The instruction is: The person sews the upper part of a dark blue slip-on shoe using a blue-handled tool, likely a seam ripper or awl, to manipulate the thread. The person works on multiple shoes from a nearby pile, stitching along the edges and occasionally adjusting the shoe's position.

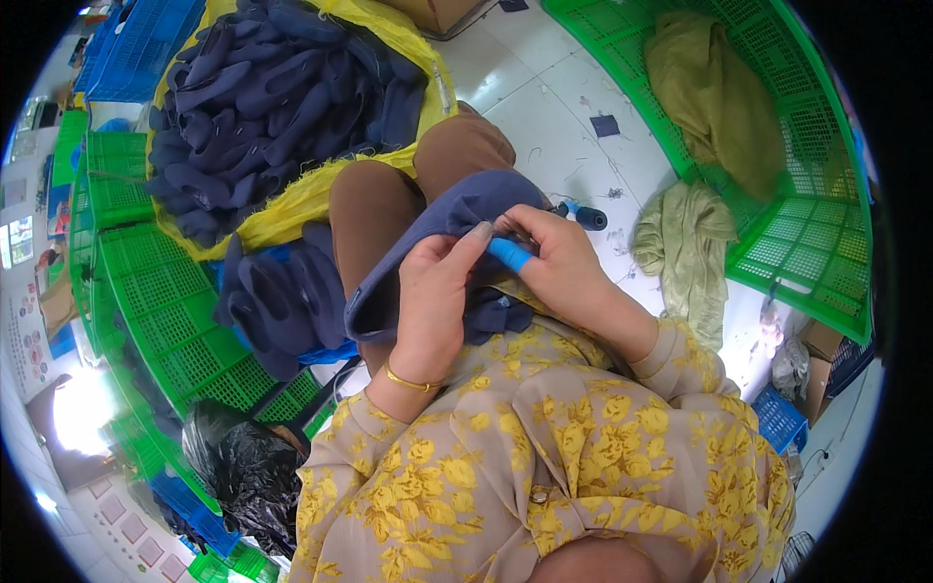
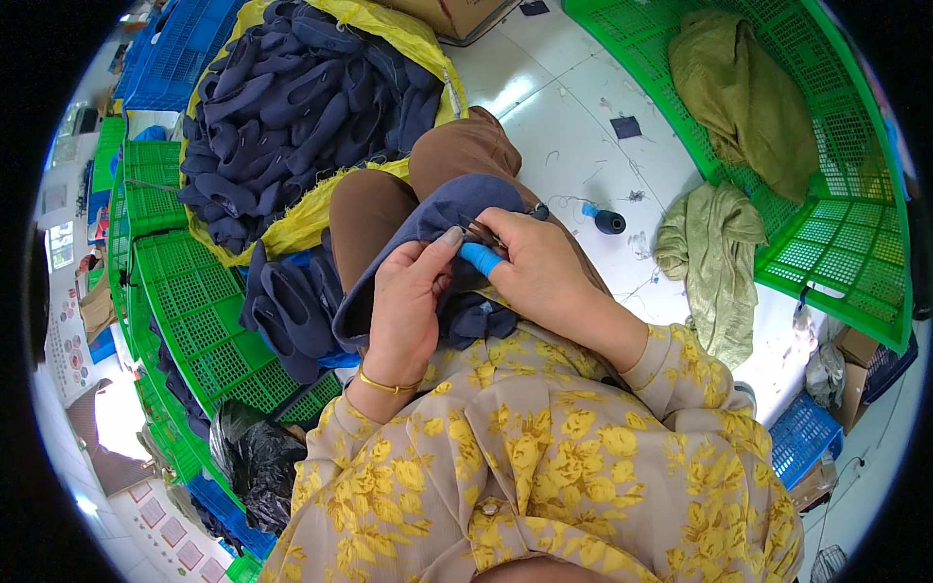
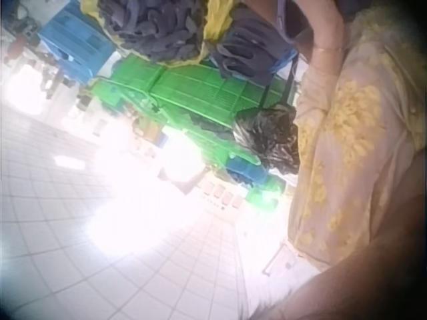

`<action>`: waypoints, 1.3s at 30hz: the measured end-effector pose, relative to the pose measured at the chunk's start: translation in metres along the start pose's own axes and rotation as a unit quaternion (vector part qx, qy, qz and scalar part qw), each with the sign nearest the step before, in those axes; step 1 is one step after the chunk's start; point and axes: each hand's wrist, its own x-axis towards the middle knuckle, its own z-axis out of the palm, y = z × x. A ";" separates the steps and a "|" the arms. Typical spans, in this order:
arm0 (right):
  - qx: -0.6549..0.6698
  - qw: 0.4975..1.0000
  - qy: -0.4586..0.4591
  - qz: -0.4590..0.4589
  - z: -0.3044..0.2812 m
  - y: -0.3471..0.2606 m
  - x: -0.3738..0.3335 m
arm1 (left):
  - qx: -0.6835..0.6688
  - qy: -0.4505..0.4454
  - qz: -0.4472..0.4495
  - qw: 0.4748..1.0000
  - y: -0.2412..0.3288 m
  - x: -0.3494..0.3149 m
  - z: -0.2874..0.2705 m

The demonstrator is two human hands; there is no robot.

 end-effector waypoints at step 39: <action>0.053 0.998 -0.013 -0.030 -0.010 -0.001 -0.028 | -0.059 -0.140 0.031 0.988 -0.010 -0.001 -0.022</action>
